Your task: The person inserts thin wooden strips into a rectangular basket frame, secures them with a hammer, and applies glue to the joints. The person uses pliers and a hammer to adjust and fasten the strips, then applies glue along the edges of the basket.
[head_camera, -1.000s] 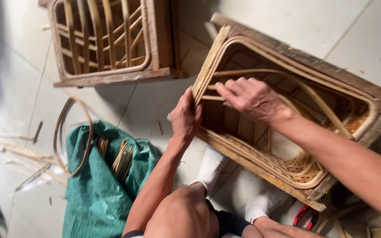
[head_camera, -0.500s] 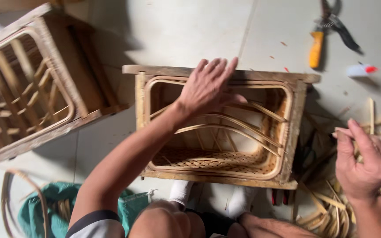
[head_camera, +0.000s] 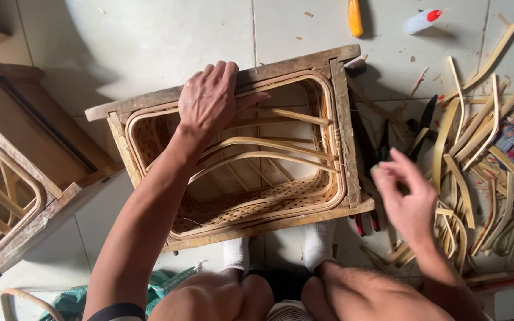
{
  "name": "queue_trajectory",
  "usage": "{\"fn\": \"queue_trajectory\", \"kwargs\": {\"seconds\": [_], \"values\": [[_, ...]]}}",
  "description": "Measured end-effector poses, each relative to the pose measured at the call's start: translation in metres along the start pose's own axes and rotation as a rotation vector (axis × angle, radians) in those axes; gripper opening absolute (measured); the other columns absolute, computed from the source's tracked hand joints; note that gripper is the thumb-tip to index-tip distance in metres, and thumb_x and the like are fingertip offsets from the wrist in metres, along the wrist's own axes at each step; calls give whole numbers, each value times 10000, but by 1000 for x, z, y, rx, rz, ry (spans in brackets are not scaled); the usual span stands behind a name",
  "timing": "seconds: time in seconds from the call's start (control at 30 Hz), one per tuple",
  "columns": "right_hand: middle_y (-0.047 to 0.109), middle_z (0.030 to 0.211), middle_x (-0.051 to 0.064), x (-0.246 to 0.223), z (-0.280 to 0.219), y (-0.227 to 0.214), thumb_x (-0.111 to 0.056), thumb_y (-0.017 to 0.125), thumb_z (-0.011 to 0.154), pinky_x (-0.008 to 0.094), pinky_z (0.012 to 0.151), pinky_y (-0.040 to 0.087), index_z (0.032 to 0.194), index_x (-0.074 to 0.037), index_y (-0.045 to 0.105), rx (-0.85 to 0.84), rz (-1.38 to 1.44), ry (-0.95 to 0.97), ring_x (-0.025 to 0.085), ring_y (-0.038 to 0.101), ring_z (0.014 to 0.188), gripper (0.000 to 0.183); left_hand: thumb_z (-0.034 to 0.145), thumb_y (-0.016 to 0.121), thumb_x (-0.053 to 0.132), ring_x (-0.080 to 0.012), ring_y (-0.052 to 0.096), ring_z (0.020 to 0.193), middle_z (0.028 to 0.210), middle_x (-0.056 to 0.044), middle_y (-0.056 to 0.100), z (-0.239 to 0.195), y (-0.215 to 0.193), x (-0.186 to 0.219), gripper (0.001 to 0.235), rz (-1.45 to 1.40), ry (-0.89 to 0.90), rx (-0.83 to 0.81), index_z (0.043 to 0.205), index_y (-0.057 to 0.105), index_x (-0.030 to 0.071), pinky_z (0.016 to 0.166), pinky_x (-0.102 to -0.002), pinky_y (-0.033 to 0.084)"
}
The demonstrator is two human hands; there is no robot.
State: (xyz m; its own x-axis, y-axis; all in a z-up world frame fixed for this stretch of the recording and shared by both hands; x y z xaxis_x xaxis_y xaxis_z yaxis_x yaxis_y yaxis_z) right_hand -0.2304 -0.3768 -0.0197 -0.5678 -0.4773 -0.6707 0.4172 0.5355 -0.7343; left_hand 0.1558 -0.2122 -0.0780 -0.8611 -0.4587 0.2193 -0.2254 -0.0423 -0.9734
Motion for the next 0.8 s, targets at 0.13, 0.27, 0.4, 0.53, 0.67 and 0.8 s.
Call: {"fn": "queue_trajectory", "kwargs": {"seconds": [0.13,0.27,0.4,0.53,0.67,0.8], "values": [[765,1110,158,39,48,6,-133,716,1043,321,862,582,1292,1,695,-5,-5,150,265,740,962,283,866,442,919,-183,564,737,895,-82,619,6,-6,12,919,37,-60,-101,1075,588,36,655,-357,510],[725,1163,189,47,97,52,-166,674,1037,390,884,549,1312,-5,646,-143,-123,59,330,698,1016,320,816,446,904,-192,551,717,883,-95,614,24,-6,40,917,70,-1,-27,1114,581,47,616,-355,491],[665,1251,237,60,132,96,-213,622,1022,481,932,516,1371,-19,574,-286,-393,-2,397,645,1105,402,907,409,834,-178,559,794,976,-107,622,29,15,35,853,-22,-54,-173,1192,554,43,688,-341,519],[659,1267,257,72,152,95,-205,625,1004,511,963,509,1341,-25,578,-272,-265,12,398,638,1116,385,1014,358,690,-169,573,783,971,-125,636,30,21,30,728,21,18,-43,1223,552,19,685,-337,547],[713,1120,211,49,148,52,-104,616,1080,454,884,555,1213,18,594,-123,-58,-91,276,677,995,182,970,343,745,-160,568,767,929,-95,621,32,38,26,795,39,48,-163,1166,557,5,669,-328,548],[587,695,37,0,112,4,-204,546,1103,271,366,469,1121,-9,589,-146,244,218,100,561,470,201,1070,319,530,-143,555,755,931,-69,610,31,43,26,580,68,68,-93,1209,569,26,661,-317,540]]}}
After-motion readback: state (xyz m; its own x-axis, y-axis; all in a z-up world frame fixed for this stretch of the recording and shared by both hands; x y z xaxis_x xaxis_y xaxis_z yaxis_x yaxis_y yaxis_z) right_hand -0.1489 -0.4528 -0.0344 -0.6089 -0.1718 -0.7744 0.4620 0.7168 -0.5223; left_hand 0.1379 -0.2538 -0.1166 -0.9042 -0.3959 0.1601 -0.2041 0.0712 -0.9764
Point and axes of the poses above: each hand's wrist, its own z-axis towards the middle knuckle, its own y-axis out of the palm, x = y × z, the point moved 4 cm from there along z, towards the middle knuckle
